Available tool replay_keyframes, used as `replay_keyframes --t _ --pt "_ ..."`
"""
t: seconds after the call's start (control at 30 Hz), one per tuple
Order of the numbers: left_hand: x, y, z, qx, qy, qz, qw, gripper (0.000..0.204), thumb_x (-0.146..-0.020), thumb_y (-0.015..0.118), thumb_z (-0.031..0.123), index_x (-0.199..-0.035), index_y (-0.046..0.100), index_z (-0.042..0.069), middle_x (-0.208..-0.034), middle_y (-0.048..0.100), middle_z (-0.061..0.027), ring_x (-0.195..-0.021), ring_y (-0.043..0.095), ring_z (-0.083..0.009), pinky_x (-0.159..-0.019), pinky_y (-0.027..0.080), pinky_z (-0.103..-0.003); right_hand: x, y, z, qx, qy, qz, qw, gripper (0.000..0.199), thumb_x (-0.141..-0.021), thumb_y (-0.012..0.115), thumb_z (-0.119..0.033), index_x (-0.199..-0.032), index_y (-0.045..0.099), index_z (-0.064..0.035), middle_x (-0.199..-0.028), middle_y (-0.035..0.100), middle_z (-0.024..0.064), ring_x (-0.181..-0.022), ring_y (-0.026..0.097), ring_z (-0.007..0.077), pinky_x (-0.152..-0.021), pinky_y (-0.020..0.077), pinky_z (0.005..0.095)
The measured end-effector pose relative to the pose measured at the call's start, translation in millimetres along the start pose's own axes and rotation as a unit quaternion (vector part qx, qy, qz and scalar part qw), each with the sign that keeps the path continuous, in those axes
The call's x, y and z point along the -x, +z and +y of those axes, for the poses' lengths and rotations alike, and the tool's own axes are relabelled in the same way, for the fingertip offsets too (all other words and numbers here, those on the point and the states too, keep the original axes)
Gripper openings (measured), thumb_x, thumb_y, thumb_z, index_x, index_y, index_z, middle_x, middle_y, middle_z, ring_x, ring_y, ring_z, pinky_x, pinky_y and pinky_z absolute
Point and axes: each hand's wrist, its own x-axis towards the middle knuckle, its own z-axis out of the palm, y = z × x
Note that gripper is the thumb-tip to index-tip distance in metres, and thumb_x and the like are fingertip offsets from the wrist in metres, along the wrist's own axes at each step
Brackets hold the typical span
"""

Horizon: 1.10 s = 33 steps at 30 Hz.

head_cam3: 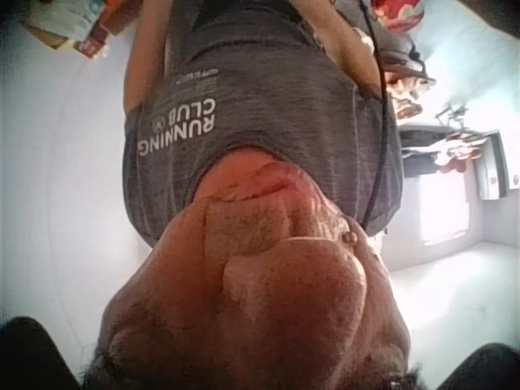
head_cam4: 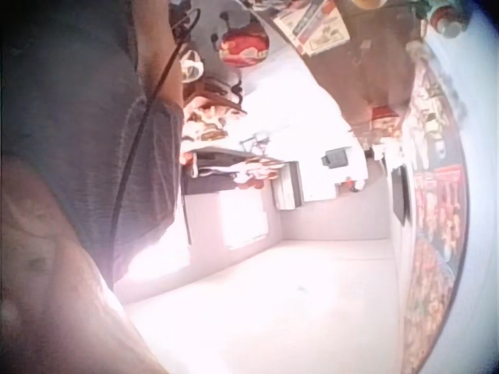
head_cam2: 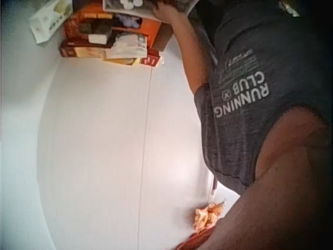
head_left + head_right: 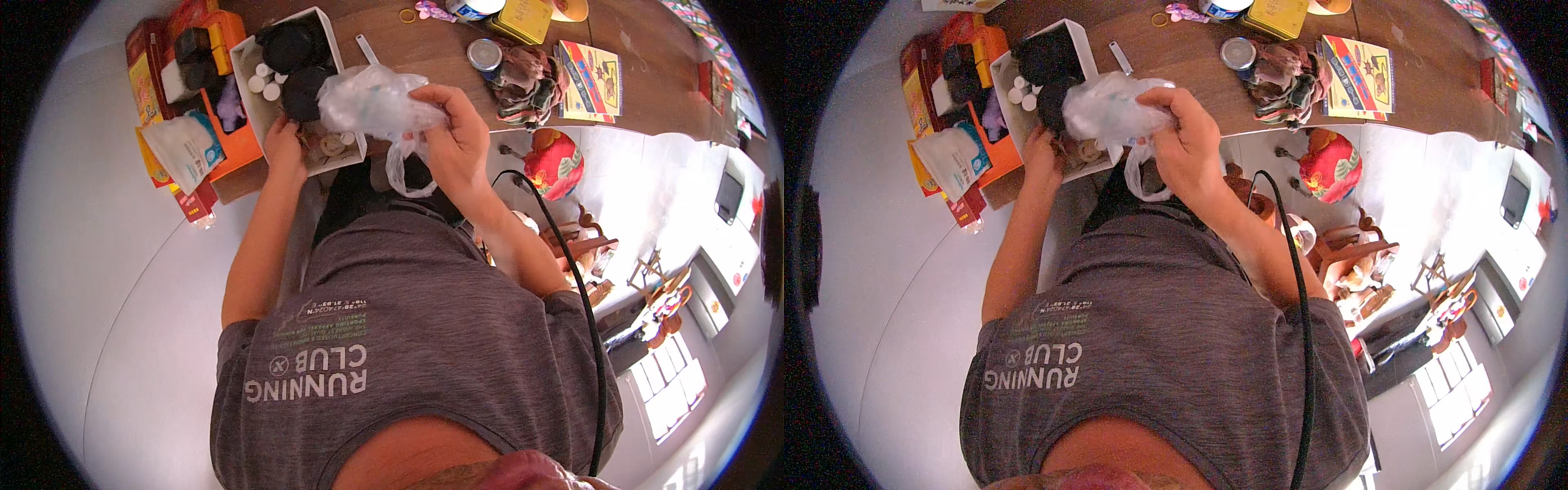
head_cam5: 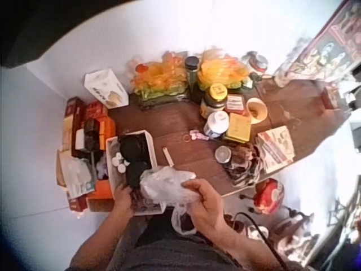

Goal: The person places various items into a white box, including seed packets, a white cloth, a bundle of wooden sticks, a roll of tape, a small bag of components, and several small medicine bottles and blister packs.

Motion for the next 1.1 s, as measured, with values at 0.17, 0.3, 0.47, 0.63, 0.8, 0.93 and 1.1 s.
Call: replay_keyframes --t 0.17,0.3,0.47,0.63,0.8,0.93,1.1 --pt "10.3 2.3 5.9 -0.014 -0.015 0.013 1.000 0.035 -0.099 0.052 0.006 -0.134 0.054 0.004 -0.096 0.057 -0.0052 -0.080 0.058 -0.0179 -0.072 0.061 -0.037 -24.4 -17.0 34.3 0.118 -0.029 0.005 0.993 0.037 -0.080 0.052 0.011 -0.112 0.066 -0.0011 -0.103 0.070 0.0150 -0.087 0.069 0.0235 -0.079 0.0541 0.0326" --pt "10.2 1.5 5.9 -0.017 -0.013 0.010 1.000 0.027 -0.098 0.052 0.006 -0.125 0.056 0.003 -0.092 0.056 -0.0056 -0.077 0.057 -0.0175 -0.070 0.060 -0.037 -35.5 -37.0 44.6 0.210 -0.014 -0.043 0.977 0.037 -0.085 0.068 -0.011 -0.121 0.064 -0.0042 -0.108 0.070 0.0181 -0.094 0.070 0.0285 -0.082 0.0543 0.0351" --pt "14.5 6.6 8.2 -0.025 -0.003 0.012 1.000 0.022 -0.098 0.053 0.006 -0.119 0.058 0.002 -0.088 0.056 -0.0053 -0.073 0.056 -0.0177 -0.066 0.057 -0.037 -57.8 -59.5 27.7 0.192 0.028 -0.025 0.981 0.052 -0.092 0.072 -0.040 -0.126 0.064 -0.0024 -0.109 0.071 0.0176 -0.094 0.069 0.0230 -0.084 0.0537 0.0350" --pt "13.8 4.5 8.1 -0.046 0.000 0.028 0.999 0.022 -0.098 0.055 0.008 -0.119 0.059 0.001 -0.088 0.056 -0.0055 -0.074 0.058 -0.0188 -0.066 0.056 -0.037 -117.7 -79.3 54.5 0.560 -0.289 0.111 0.768 0.025 -0.094 0.063 -0.027 -0.103 0.074 -0.0068 -0.103 0.071 0.0136 -0.097 0.067 0.0350 -0.084 0.0520 0.0487" --pt "27.2 -0.9 12.2 0.025 0.014 0.012 1.000 0.024 -0.099 0.055 0.008 -0.122 0.059 0.001 -0.092 0.058 -0.0053 -0.077 0.059 -0.0194 -0.069 0.057 -0.037 -158.7 -69.1 75.1 0.742 -0.077 -0.022 0.666 0.022 -0.092 0.061 -0.025 -0.100 0.076 -0.0109 -0.106 0.072 0.0104 -0.105 0.066 0.0302 -0.086 0.0507 0.0487" --pt "39.2 0.7 12.5 0.032 0.036 0.034 0.998 0.018 -0.101 0.056 0.011 -0.116 0.059 0.001 -0.095 0.059 -0.0057 -0.081 0.060 -0.0185 -0.074 0.059 -0.039 -167.8 -68.0 84.9 0.785 -0.051 -0.027 0.617 0.022 -0.089 0.062 -0.024 -0.099 0.077 -0.0127 -0.106 0.072 0.0083 -0.106 0.066 0.0274 -0.085 0.0510 0.0478" --pt "56.8 -5.7 23.4 0.073 0.081 -0.009 0.994 0.016 -0.102 0.057 0.016 -0.110 0.059 0.002 -0.097 0.058 -0.0046 -0.082 0.061 -0.0164 -0.075 0.059 -0.036 -174.8 -74.2 95.1 0.800 -0.094 -0.059 0.589 0.021 -0.086 0.063 -0.020 -0.101 0.075 -0.0145 -0.107 0.071 0.0064 -0.105 0.066 0.0275 -0.083 0.0517 0.0465"
